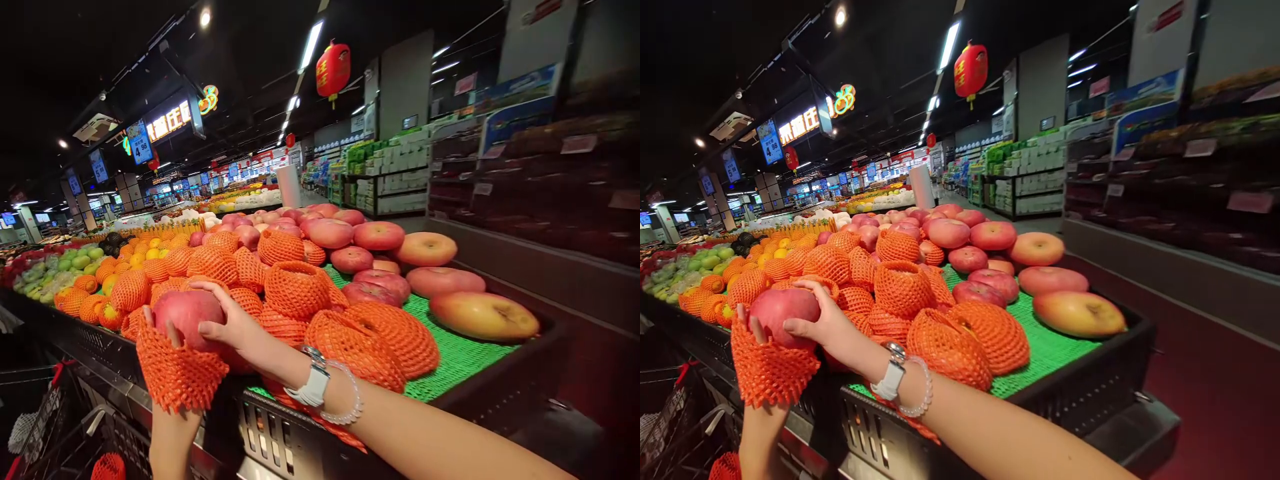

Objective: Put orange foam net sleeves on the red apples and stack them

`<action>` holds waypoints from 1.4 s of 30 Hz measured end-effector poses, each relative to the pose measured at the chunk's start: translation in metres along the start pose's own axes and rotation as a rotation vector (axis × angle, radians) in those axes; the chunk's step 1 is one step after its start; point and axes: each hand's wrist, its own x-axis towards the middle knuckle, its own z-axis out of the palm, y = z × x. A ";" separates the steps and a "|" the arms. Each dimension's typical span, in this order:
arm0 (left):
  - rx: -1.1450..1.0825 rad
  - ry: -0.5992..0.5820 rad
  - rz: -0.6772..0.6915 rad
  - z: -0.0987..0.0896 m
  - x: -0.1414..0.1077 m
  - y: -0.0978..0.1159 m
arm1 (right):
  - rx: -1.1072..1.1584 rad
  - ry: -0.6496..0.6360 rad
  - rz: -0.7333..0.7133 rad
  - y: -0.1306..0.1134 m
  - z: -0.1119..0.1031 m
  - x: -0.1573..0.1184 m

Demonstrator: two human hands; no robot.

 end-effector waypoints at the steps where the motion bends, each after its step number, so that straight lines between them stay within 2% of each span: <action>1: 0.004 -0.008 0.039 0.002 0.002 0.006 | -0.056 -0.004 -0.013 0.001 -0.001 0.000; 4: 0.023 0.024 0.105 0.008 0.018 0.033 | -0.149 -0.051 -0.022 0.005 -0.004 0.001; 8: -0.010 0.248 0.057 0.013 0.050 0.067 | -0.049 -0.192 -0.026 0.009 -0.006 0.000; 10: -0.149 0.350 -0.008 0.014 0.059 0.070 | -0.105 -0.226 -0.064 0.008 -0.006 -0.001; 14: -0.401 0.513 -0.134 0.012 0.064 0.060 | -0.485 -0.197 -0.302 0.002 -0.006 -0.006; 17: -0.367 0.506 -0.114 0.006 0.062 0.054 | -0.629 -0.209 -0.391 -0.001 -0.007 -0.007; 22: -0.346 0.439 -0.077 0.001 0.058 0.055 | -0.629 -0.236 -0.330 0.000 -0.007 -0.006; 27: -0.236 0.373 -0.092 0.001 0.058 0.052 | -0.603 -0.266 -0.375 0.000 -0.008 -0.004; 33: -0.192 0.432 -0.023 -0.004 0.063 0.056 | -0.618 -0.254 -0.406 0.001 -0.007 -0.007; 36: -0.243 0.499 -0.021 0.000 0.063 0.062 | -0.525 -0.248 -0.434 0.002 -0.007 -0.006; 38: -0.287 0.531 -0.049 0.003 0.066 0.065 | -0.443 -0.287 -0.443 0.002 -0.007 -0.005; 42: -0.340 0.453 -0.144 0.006 0.073 0.064 | -0.373 -0.356 -0.380 0.004 -0.008 -0.004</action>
